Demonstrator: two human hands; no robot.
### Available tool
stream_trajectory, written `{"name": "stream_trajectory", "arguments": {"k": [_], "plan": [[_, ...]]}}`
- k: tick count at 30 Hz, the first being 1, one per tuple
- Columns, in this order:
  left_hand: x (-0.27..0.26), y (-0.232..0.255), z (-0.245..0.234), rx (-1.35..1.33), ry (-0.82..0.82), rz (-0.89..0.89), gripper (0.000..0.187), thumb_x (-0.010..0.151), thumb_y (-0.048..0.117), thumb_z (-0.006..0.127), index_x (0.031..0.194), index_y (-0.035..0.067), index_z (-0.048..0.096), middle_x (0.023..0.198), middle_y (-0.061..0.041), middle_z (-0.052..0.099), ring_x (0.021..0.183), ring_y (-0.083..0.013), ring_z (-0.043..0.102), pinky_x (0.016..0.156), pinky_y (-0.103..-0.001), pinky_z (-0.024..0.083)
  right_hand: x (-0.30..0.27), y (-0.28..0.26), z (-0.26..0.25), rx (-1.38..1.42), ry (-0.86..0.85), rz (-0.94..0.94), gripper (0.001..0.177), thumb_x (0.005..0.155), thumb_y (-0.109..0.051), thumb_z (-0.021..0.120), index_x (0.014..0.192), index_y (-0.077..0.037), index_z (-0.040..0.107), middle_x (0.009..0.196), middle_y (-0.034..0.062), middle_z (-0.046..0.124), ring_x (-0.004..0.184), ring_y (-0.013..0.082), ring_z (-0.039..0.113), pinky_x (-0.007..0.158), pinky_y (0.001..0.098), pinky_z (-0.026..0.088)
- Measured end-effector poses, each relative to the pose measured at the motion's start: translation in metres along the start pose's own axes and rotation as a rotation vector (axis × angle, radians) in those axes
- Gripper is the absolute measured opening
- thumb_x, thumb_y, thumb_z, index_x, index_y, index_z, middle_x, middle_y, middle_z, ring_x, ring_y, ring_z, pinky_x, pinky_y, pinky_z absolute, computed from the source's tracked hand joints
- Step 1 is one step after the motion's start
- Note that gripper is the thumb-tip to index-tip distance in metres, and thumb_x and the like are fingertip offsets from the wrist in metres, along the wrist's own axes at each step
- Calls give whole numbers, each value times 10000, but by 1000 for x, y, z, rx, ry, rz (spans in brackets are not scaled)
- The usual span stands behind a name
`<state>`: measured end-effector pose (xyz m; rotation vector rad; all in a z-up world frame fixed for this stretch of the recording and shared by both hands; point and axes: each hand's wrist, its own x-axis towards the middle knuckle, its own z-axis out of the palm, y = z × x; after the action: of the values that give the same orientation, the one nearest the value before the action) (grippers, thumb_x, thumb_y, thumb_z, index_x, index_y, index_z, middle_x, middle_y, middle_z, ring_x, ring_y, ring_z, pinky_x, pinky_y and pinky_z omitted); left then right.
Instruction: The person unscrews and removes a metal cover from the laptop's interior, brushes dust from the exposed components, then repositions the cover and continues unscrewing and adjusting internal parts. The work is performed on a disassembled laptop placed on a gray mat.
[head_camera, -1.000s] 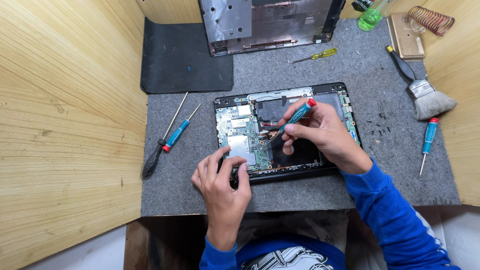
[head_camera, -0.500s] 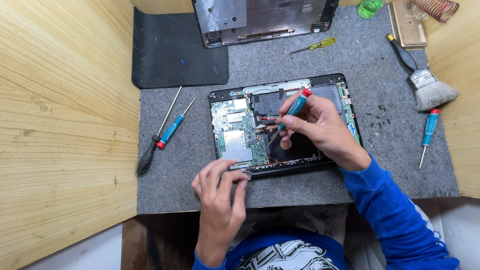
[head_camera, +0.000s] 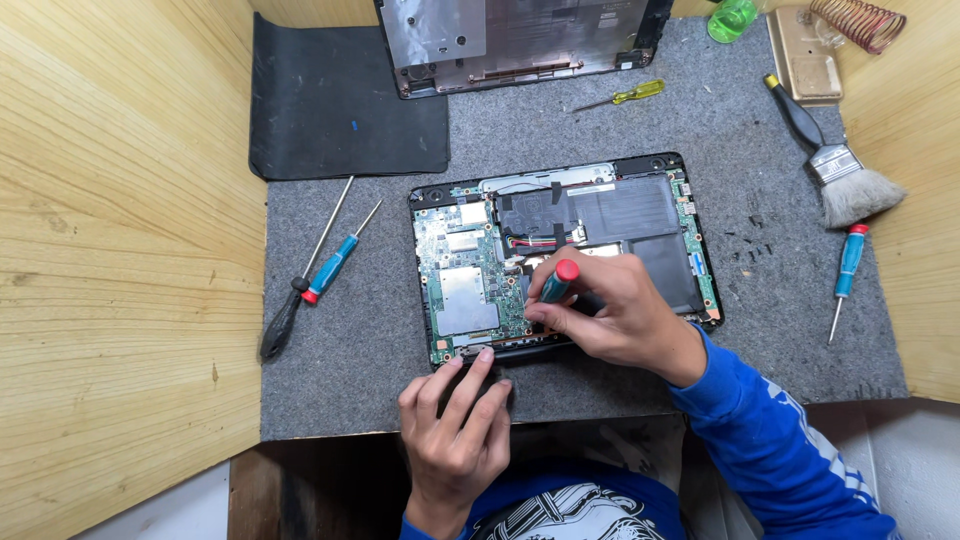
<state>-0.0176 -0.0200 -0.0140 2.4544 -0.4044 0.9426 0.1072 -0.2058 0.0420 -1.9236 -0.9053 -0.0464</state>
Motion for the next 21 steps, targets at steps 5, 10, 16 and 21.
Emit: {"name": "stream_trajectory", "arguments": {"k": [5,10,16,21], "plan": [[-1,-2,-1,-54,15,-2,74,889,176,675,934,163,732,1170,-22,710,984,-244,628,844,-404,463,2,-5,-4,4,-27,8,131,886,-143,721,909,-69,615,821,41,676,648,143,652,662,243,514],[3,0,-4,-98,19,-49,107,886,193,671,955,154,743,1171,-20,712,980,-243,614,847,-410,486,2,-6,-3,13,-34,-1,142,878,-165,731,903,-83,617,810,28,679,673,152,657,676,257,517],[17,0,-14,-232,-21,-154,121,899,62,665,993,122,715,1168,-69,719,945,-228,648,863,-369,458,3,-8,-4,33,-51,33,126,897,-155,706,902,-86,600,813,19,676,657,143,650,657,245,518],[46,-8,-27,-252,-22,-175,104,920,57,655,1002,77,716,1091,-82,734,822,-210,663,790,-353,458,3,-10,-5,24,-93,-69,152,916,-225,678,906,-82,630,831,31,701,687,174,681,669,260,523]]}}
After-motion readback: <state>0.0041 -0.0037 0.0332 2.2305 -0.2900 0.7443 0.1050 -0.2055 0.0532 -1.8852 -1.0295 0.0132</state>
